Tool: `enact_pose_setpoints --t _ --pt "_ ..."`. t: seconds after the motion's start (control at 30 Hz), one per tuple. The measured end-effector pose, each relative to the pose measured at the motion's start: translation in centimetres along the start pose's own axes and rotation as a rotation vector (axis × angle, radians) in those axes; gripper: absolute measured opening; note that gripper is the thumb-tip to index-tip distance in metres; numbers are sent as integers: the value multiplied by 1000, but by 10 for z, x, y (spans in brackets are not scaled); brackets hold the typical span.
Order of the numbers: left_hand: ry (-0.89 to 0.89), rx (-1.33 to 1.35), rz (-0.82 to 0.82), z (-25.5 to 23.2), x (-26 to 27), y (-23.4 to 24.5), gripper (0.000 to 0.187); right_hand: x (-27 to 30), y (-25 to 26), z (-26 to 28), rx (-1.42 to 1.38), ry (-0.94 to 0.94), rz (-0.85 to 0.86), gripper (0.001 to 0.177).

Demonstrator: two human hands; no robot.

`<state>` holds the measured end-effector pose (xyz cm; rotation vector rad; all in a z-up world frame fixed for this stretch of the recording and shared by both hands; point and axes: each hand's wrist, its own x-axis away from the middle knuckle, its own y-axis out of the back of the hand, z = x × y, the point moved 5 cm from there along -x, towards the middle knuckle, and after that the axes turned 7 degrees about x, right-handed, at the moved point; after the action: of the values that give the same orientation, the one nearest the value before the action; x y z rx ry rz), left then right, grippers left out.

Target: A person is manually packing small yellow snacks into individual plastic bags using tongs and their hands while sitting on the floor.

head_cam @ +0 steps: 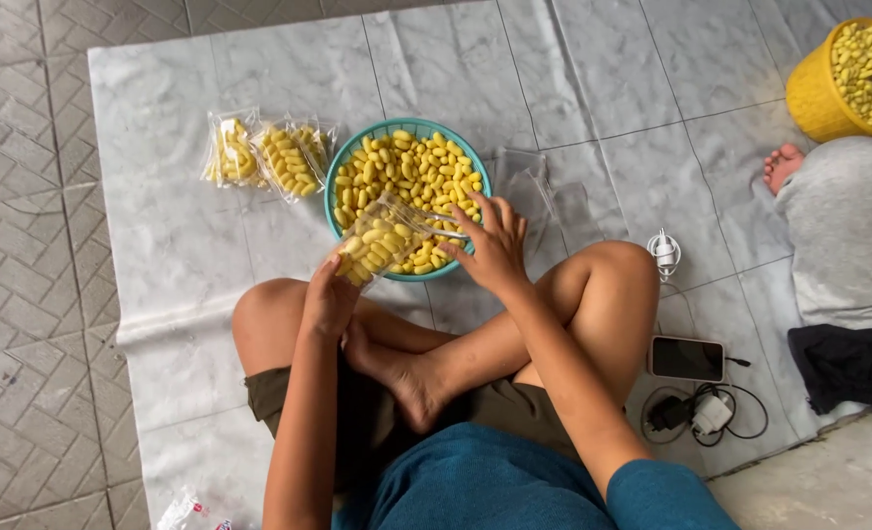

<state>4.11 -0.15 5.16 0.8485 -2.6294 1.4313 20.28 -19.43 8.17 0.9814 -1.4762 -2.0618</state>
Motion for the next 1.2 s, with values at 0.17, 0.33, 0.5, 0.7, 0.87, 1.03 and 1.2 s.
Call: enact_pose_setpoints --t 0.17,0.33,0.5,0.7,0.87,1.03,1.2 --pt "-130 55 118 3 15 -31 52 -7 22 38 -1074 -167 -50 29" --pt "-309 -1 43 42 11 3 49 -12 25 36 -1367 -391 -120 16" --pt "-366 -318 -56 39 33 -12 42 -23 82 37 -954 -134 -234 12" --pt "-1122 -1589 -199 -17 63 -106 71 -21 95 52 -329 361 -334 15" --pt "-1238 -1736 -107 -30 55 -146 19 -17 102 62 -191 417 -360 8" --pt "-1231 -1774 -56 -27 55 -152 13 -15 117 64 -197 422 -375 10" --pt "-1189 -1798 -15 -28 54 -154 19 -18 125 63 -564 326 -249 10"
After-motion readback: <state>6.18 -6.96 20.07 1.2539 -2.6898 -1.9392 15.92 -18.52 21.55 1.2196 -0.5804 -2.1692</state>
